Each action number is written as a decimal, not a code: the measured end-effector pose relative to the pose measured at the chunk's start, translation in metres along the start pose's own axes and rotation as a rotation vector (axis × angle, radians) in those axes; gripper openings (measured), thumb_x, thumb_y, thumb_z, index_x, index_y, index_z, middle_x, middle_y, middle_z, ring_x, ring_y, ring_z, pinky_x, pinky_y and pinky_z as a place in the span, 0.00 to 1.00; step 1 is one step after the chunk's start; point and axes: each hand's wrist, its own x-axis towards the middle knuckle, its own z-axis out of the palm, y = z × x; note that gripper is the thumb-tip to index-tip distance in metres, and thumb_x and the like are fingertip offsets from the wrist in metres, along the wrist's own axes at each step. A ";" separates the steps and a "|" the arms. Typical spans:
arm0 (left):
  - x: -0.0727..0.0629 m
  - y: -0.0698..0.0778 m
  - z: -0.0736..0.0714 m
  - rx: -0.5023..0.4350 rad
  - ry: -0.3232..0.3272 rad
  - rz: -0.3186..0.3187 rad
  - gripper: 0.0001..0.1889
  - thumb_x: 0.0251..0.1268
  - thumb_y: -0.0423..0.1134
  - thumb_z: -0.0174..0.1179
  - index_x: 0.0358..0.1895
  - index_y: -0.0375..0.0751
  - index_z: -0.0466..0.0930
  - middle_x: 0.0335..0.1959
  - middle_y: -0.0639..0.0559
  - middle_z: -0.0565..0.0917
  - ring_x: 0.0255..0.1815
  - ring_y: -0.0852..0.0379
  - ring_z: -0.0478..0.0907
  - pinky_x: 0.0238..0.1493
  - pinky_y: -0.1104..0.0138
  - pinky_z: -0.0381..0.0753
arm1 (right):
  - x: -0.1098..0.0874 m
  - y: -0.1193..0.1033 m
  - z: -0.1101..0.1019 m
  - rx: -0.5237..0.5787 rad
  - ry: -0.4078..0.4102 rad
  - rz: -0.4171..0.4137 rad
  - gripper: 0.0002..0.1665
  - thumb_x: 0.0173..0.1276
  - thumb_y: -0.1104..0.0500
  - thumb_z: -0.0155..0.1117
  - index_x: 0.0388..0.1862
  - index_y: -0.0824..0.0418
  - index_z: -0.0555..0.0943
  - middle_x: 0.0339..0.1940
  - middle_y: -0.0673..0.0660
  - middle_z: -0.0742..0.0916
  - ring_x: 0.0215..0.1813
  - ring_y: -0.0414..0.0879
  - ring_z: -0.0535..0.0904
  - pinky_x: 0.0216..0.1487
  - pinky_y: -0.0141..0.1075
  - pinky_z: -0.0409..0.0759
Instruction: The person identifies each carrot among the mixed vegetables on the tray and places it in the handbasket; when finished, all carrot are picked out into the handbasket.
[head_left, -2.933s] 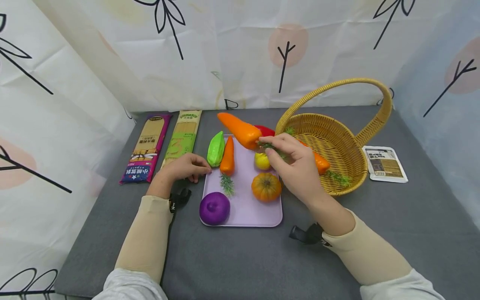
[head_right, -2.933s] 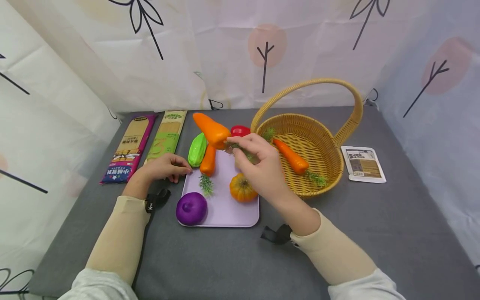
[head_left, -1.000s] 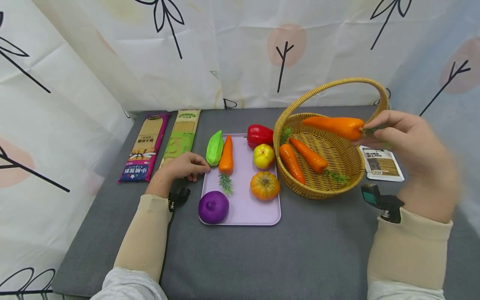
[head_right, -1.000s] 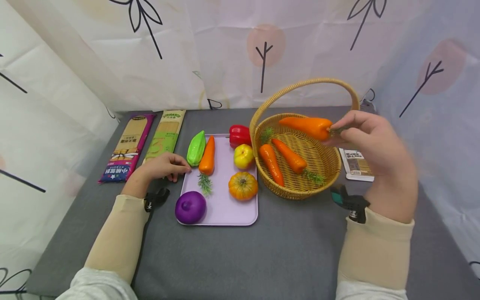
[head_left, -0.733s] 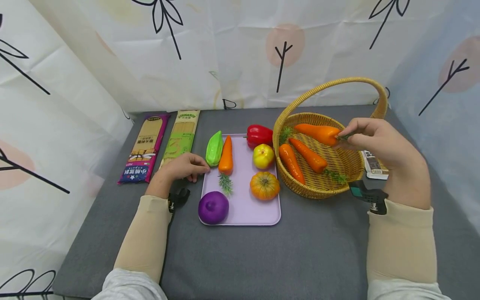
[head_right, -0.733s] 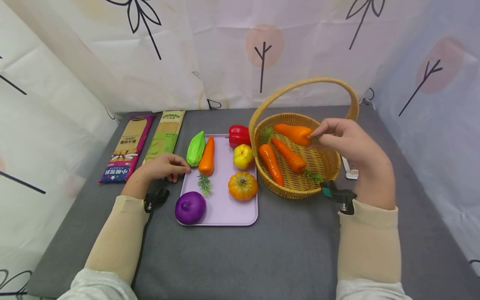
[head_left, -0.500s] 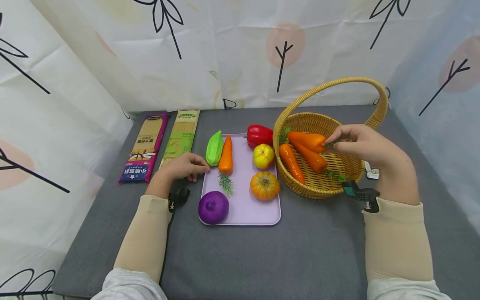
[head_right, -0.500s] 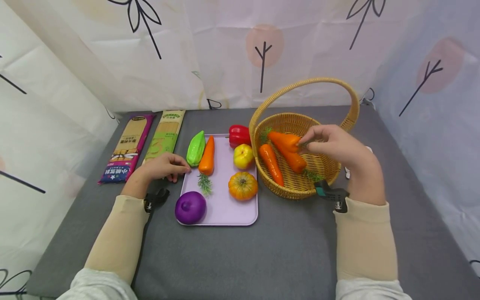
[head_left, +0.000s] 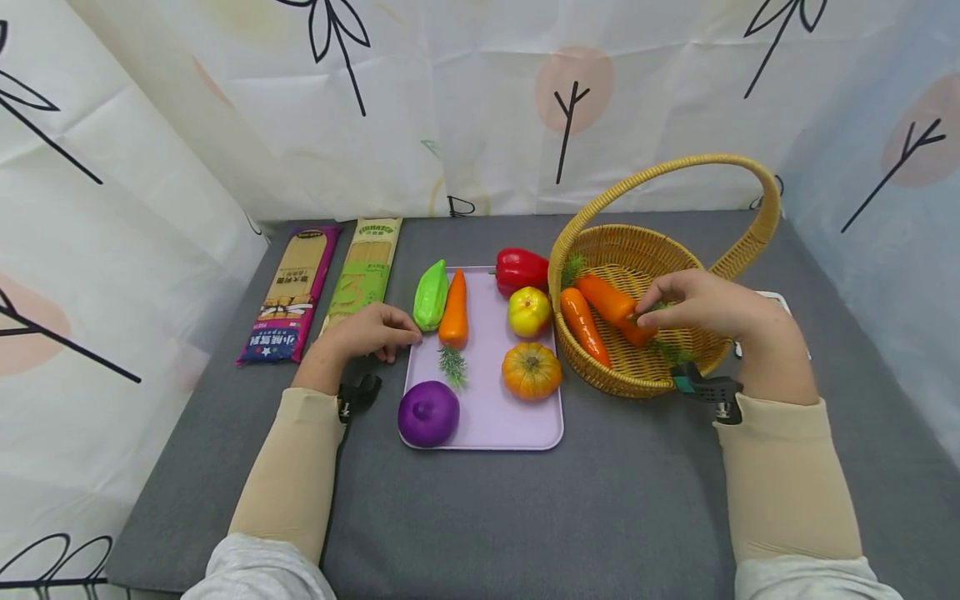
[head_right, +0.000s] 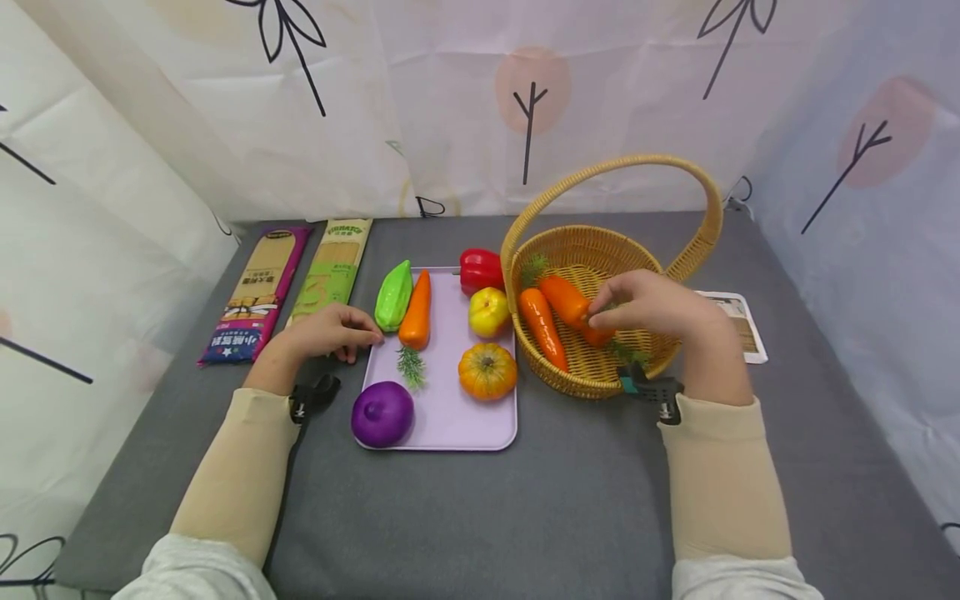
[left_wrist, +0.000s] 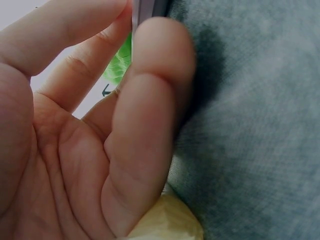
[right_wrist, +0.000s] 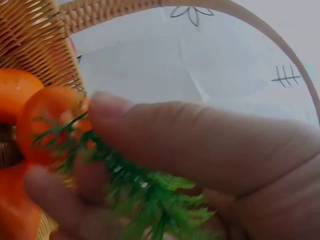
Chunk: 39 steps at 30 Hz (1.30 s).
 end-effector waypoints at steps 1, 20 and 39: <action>0.000 0.001 0.000 -0.001 0.000 0.000 0.12 0.71 0.46 0.66 0.45 0.41 0.89 0.32 0.47 0.82 0.26 0.50 0.78 0.34 0.60 0.81 | 0.001 0.000 0.001 -0.009 -0.014 0.003 0.16 0.71 0.50 0.71 0.50 0.60 0.85 0.51 0.55 0.85 0.51 0.50 0.77 0.52 0.46 0.75; 0.001 -0.001 0.000 0.000 -0.004 -0.010 0.12 0.71 0.46 0.66 0.44 0.42 0.89 0.33 0.47 0.82 0.27 0.50 0.78 0.34 0.60 0.81 | -0.045 -0.044 -0.005 -0.061 0.102 -0.003 0.28 0.73 0.42 0.67 0.64 0.57 0.79 0.54 0.53 0.87 0.54 0.48 0.81 0.52 0.41 0.79; 0.001 -0.001 0.000 0.003 -0.009 -0.011 0.13 0.71 0.47 0.66 0.46 0.41 0.89 0.33 0.47 0.82 0.28 0.49 0.78 0.35 0.60 0.81 | -0.040 -0.129 0.059 0.056 0.304 -0.447 0.16 0.68 0.62 0.74 0.54 0.58 0.83 0.45 0.50 0.86 0.49 0.42 0.83 0.52 0.41 0.84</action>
